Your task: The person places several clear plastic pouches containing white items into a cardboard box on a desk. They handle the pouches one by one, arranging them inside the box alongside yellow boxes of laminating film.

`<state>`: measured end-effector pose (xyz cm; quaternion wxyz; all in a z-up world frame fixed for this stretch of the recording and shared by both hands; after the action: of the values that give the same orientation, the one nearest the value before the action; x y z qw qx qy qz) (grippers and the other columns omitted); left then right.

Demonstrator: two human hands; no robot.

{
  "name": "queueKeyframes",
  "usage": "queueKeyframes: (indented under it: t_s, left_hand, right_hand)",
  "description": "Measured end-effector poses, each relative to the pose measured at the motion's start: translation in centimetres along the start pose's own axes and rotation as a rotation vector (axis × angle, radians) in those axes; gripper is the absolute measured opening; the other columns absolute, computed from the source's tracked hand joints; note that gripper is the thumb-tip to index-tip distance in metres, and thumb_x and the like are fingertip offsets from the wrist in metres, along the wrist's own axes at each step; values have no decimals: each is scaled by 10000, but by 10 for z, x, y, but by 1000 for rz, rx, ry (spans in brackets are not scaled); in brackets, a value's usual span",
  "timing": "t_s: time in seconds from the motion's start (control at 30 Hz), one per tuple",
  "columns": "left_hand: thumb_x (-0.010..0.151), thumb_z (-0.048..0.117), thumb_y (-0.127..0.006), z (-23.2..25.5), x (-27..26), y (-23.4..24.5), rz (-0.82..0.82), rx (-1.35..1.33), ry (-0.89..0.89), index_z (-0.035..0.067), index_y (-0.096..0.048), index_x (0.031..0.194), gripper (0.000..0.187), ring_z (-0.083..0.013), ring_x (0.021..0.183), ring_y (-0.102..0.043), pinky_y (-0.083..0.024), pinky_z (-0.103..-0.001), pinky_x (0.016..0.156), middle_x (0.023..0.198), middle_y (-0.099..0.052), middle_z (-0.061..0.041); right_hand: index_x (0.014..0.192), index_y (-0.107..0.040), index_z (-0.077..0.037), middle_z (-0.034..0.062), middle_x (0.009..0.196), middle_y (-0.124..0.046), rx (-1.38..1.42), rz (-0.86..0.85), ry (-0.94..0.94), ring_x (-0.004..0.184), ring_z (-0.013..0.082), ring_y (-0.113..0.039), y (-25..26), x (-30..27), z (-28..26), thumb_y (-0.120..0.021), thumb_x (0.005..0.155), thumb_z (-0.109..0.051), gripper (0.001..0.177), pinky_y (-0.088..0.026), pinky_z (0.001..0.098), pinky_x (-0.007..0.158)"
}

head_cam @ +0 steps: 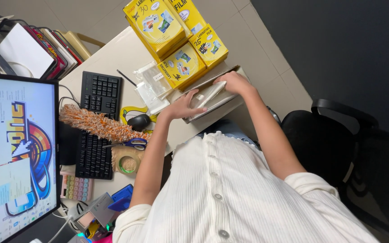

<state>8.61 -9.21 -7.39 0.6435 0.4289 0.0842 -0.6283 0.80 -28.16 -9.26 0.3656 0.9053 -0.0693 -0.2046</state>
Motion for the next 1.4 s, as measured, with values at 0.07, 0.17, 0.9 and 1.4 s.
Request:
queueKeyframes:
  t_s: [0.07, 0.17, 0.9, 1.4]
  left_hand:
    - [752, 800, -583, -7, -1, 0, 20, 94, -6, 93, -253, 1586, 1141, -346, 1121, -686, -510, -430, 995, 1124, -716, -262]
    - [747, 799, -576, -15, -3, 1, -1, 129, 25, 93, -270, 1596, 1146, -325, 1131, -676, -514, -427, 976, 1148, -713, -251]
    - [1026, 369, -579, 12, -31, -9, 484, 214, -328, -30, -482, 1448, 589, -430, 1286, -532, -457, -465, 1052, 1409, -551, -251]
    - [985, 176, -626, -217, -27, 56, 1011, -750, -1, -6, -589, 1299, 364, -189, 985, -717, -617, -325, 805, 1193, -689, -124]
  right_hand:
    - [1171, -783, -259, 79, 1185, -735, 10, -14, -34, 1086, 310, -684, -1, 3, 0, -581, 879, -62, 405, -535, 421, 945]
    - [1193, -771, -281, 87, 1172, -736, 10, -53, -121, 1064, 313, -692, 4, 1, -4, -606, 852, -52, 443, -540, 418, 940]
    - [1116, -728, -55, 118, 1107, -739, -215, 151, 550, 1099, 302, -664, -3, -48, -109, -659, 929, -280, 300, -463, 473, 995]
    - [1098, -699, -104, 105, 1071, -709, -118, 7, 266, 1017, 355, -656, -34, -30, -154, -602, 969, -181, 178, -537, 485, 838]
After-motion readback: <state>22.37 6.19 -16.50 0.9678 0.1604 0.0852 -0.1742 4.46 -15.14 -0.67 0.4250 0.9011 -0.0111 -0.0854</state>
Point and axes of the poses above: each hand's wrist, its own x-axis towards the middle knuckle, its own y-axis out of the back of the hand, z = x × y, the point moved 9 cm from there along x, towards the middle knuckle
